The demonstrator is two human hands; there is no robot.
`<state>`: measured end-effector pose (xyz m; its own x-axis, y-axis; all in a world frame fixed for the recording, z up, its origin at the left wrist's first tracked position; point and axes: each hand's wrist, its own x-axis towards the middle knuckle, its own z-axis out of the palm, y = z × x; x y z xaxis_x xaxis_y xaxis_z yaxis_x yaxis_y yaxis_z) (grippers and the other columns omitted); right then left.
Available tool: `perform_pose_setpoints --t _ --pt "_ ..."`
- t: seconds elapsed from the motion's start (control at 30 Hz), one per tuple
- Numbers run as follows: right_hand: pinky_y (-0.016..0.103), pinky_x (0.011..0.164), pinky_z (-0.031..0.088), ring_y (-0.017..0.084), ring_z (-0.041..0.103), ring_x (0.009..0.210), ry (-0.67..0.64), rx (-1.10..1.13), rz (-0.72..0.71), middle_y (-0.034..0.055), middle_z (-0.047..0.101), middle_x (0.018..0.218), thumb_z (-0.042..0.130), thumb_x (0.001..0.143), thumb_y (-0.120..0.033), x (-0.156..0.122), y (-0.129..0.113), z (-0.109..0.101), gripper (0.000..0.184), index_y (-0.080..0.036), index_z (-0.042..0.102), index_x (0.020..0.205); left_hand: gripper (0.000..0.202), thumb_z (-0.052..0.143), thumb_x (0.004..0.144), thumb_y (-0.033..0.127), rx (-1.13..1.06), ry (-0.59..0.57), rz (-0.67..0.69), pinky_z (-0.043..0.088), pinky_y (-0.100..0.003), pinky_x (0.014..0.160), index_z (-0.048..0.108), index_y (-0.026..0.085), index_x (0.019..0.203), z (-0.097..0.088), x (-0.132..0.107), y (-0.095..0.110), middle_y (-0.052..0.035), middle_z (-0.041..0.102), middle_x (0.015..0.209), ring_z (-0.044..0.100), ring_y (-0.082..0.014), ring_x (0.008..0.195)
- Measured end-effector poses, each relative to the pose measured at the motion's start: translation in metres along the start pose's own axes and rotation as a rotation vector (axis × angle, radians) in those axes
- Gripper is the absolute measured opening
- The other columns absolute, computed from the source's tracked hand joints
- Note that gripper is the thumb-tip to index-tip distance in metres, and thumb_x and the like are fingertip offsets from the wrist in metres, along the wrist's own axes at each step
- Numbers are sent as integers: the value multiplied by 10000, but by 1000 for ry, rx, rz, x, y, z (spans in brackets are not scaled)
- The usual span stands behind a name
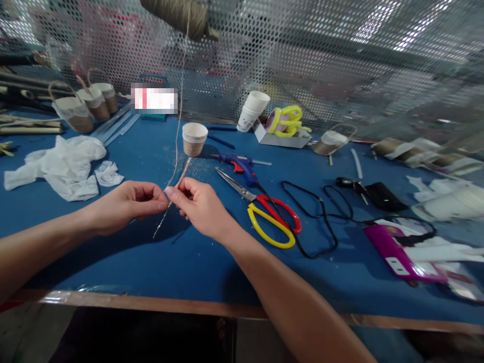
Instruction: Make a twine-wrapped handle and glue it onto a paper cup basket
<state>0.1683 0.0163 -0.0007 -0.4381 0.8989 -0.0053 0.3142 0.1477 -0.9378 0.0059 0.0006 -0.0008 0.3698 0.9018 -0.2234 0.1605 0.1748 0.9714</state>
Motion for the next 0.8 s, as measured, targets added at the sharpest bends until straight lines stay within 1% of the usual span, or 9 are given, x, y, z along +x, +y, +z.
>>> perform_pose_setpoints --t 0.13,0.33,0.47,0.53,0.63,0.7,0.8 --pt "193 434 341 49 418 445 37 -47 -13 -63 421 514 498 805 -371 0 0 1 276 -166 435 633 166 582 677 283 -16 6 -19 184 -207 425 520 140 623 -1 -1 -1 64 391 515 280 -52 449" --pt "214 445 319 60 379 449 121 -156 -34 -58 413 489 518 787 -386 -1 0 5 301 -170 429 599 163 636 627 239 -59 14 1 193 -204 441 509 138 613 2 1 -4 75 375 502 291 -48 457" --pt "214 445 320 63 385 457 154 -140 -39 -53 424 503 543 767 -400 -1 4 8 310 -169 431 593 205 645 635 255 -57 45 -4 179 -203 435 480 145 579 5 3 -8 75 376 489 281 -46 452" --pt "210 441 327 59 393 455 132 -83 -28 -53 433 518 561 754 -393 -1 5 9 303 -168 433 598 198 638 641 249 -91 41 -38 169 -201 422 483 143 578 5 3 -9 76 376 483 270 -41 436" --pt "205 456 373 61 441 479 13 92 -22 -41 483 587 548 766 -376 1 6 6 241 -162 473 684 165 634 640 220 -163 10 -85 165 -193 406 503 133 590 5 2 -9 69 409 504 272 -30 422" --pt "203 471 398 62 466 500 -59 165 -21 -32 507 624 531 779 -364 1 5 4 217 -157 488 729 160 635 640 211 -194 -19 -92 160 -190 402 508 129 588 4 2 -8 69 414 504 270 -26 419" --pt "192 457 384 52 451 481 -49 128 -7 -42 484 591 529 784 -359 2 3 1 229 -156 480 692 155 641 642 215 -164 -42 -76 167 -186 405 520 127 602 3 2 -6 72 405 498 279 -29 428"
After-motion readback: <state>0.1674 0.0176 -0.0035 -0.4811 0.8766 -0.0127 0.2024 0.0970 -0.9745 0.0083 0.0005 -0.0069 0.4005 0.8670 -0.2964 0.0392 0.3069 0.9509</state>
